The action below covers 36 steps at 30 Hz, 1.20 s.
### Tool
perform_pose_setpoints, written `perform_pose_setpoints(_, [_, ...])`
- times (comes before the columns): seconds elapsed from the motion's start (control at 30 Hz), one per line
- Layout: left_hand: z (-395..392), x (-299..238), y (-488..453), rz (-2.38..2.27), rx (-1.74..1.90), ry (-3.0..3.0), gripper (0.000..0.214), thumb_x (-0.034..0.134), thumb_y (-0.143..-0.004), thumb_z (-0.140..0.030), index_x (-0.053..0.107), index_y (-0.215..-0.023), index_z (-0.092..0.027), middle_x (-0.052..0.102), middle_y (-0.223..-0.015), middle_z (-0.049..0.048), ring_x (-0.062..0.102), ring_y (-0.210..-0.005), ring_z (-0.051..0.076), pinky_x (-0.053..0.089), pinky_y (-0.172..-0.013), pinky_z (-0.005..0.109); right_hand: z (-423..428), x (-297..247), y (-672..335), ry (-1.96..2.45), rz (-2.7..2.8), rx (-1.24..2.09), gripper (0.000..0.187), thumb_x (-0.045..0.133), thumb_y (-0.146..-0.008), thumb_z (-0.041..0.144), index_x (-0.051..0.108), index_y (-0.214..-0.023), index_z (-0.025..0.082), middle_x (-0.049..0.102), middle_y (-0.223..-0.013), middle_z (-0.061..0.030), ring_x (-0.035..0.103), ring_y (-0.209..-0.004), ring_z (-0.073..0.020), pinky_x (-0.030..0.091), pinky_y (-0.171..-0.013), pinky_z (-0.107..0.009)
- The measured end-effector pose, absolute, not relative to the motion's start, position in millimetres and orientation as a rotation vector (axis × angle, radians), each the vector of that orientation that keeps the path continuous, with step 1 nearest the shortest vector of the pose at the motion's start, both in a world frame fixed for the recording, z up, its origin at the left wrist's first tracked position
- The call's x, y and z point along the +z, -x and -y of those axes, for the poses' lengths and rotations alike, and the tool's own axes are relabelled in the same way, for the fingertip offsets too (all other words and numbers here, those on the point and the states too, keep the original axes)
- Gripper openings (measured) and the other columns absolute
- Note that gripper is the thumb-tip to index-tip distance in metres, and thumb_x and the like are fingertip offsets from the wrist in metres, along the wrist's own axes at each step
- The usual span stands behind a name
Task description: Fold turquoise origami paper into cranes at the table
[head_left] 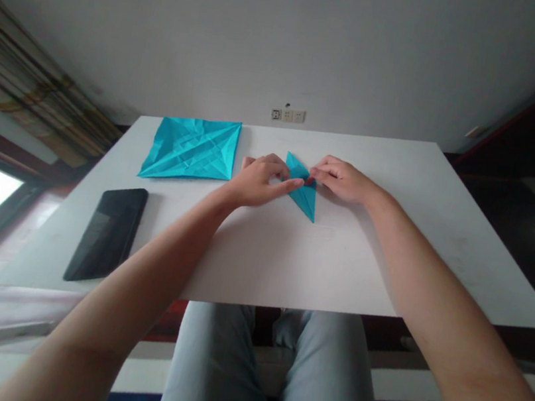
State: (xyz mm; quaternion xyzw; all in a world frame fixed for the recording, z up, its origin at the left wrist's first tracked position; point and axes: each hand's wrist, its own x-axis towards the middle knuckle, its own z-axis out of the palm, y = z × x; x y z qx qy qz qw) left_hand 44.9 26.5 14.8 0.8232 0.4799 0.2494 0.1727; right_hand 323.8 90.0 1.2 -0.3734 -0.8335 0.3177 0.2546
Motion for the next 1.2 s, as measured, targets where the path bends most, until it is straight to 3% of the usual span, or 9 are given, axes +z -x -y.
perform_pose_setpoints(0.07, [-28, 14, -45, -1.369, 0.721, -2.330, 0.050, 0.062, -0.113, -0.065, 0.083, -0.092, -0.024, 0.087, -0.125, 0.0101, 0.078, -0.131, 0.033, 0.052, -0.124, 0.053, -89, 2, -323, 1.029, 2.244, 0.862, 0.071, 0.065, -0.098, 0.095, 0.087, -0.099, 0.027, 0.070, -0.107, -0.0102, 0.066, -0.095, -0.0287, 0.055, -0.095, -0.045])
perform_pose_setpoints(0.17, [-29, 12, -44, -1.406, 0.730, -2.329, 0.040, 0.068, -0.110, -0.057, 0.084, -0.093, -0.025, 0.088, -0.126, 0.0092, 0.080, -0.127, 0.032, 0.051, -0.124, 0.054, -85, 5, -321, 1.002, 2.236, 0.891, 0.067, 0.075, -0.096, 0.090, 0.086, -0.114, 0.026, 0.073, -0.112, -0.0090, 0.062, -0.085, -0.0229, 0.052, -0.082, -0.040])
perform_pose_setpoints(0.23, [-30, 11, -43, -1.415, 0.719, -2.339, 0.033, 0.074, -0.105, -0.054, 0.086, -0.094, -0.025, 0.088, -0.128, 0.0092, 0.080, -0.126, 0.032, 0.050, -0.126, 0.055, -82, 7, -320, 0.940, 2.242, 0.883, 0.063, 0.081, -0.093, 0.085, 0.085, -0.114, 0.026, 0.073, -0.112, -0.0084, 0.060, -0.083, -0.0208, 0.051, -0.078, -0.037])
perform_pose_setpoints(0.33, [-30, 13, -42, -1.400, 0.705, -2.323, 0.039, 0.070, -0.107, -0.057, 0.088, -0.093, -0.025, 0.088, -0.130, 0.0102, 0.079, -0.128, 0.033, 0.047, -0.128, 0.055, -79, 12, -319, 0.858, 2.189, 0.853, 0.060, 0.089, -0.088, 0.081, 0.084, -0.115, 0.027, 0.074, -0.113, -0.0070, 0.057, -0.080, -0.0187, 0.048, -0.074, -0.035])
perform_pose_setpoints(0.5, [-30, 17, -41, -1.399, 0.680, -2.290, 0.043, 0.066, -0.108, -0.056, 0.090, -0.091, -0.025, 0.088, -0.132, 0.0104, 0.079, -0.130, 0.034, 0.046, -0.130, 0.055, -75, 15, -316, 0.882, 2.146, 1.031, 0.060, 0.080, -0.097, 0.083, 0.082, -0.124, 0.029, 0.078, -0.102, -0.0032, 0.052, -0.072, -0.0172, 0.040, -0.067, -0.033])
perform_pose_setpoints(0.67, [-30, 22, -39, -1.380, 0.603, -2.269, 0.029, 0.067, -0.103, -0.041, 0.093, -0.099, -0.028, 0.087, -0.136, 0.0071, 0.077, -0.136, 0.034, 0.044, -0.133, 0.056, -71, 14, -313, 0.912, 2.218, 1.168, 0.063, 0.075, -0.096, 0.087, 0.082, -0.108, 0.026, 0.078, -0.095, -0.0039, 0.061, -0.081, -0.0213, 0.045, -0.076, -0.035])
perform_pose_setpoints(0.8, [-29, 30, -34, -1.321, 0.527, -2.263, 0.031, 0.065, -0.100, -0.037, 0.094, -0.106, -0.032, 0.085, -0.141, 0.0042, 0.075, -0.142, 0.036, 0.045, -0.135, 0.059, -73, 16, -316, 1.003, 2.238, 1.151, 0.063, 0.077, -0.094, 0.087, 0.081, -0.100, 0.025, 0.078, -0.093, -0.0047, 0.064, -0.087, -0.0249, 0.048, -0.080, -0.037])
perform_pose_setpoints(1.07, [-32, 35, -20, -1.256, 0.389, -2.309, 0.034, 0.068, -0.098, -0.039, 0.093, -0.121, -0.035, 0.080, -0.152, 0.0054, 0.071, -0.147, 0.039, 0.044, -0.136, 0.065, -75, 24, -328, 1.093, 2.345, 1.181, 0.058, 0.097, -0.078, 0.070, 0.085, -0.114, 0.026, 0.084, -0.109, -0.0062, 0.063, -0.083, -0.0215, 0.051, -0.077, -0.037])
perform_pose_setpoints(1.2, [-34, 33, -19, -1.214, 0.363, -2.330, 0.034, 0.076, -0.094, -0.045, 0.092, -0.123, -0.036, 0.077, -0.155, 0.0061, 0.070, -0.147, 0.039, 0.046, -0.135, 0.063, -77, 25, -333, 1.039, 2.443, 1.199, 0.060, 0.102, -0.071, 0.062, 0.090, -0.120, 0.030, 0.082, -0.124, -0.0077, 0.068, -0.093, -0.0245, 0.057, -0.086, -0.041])
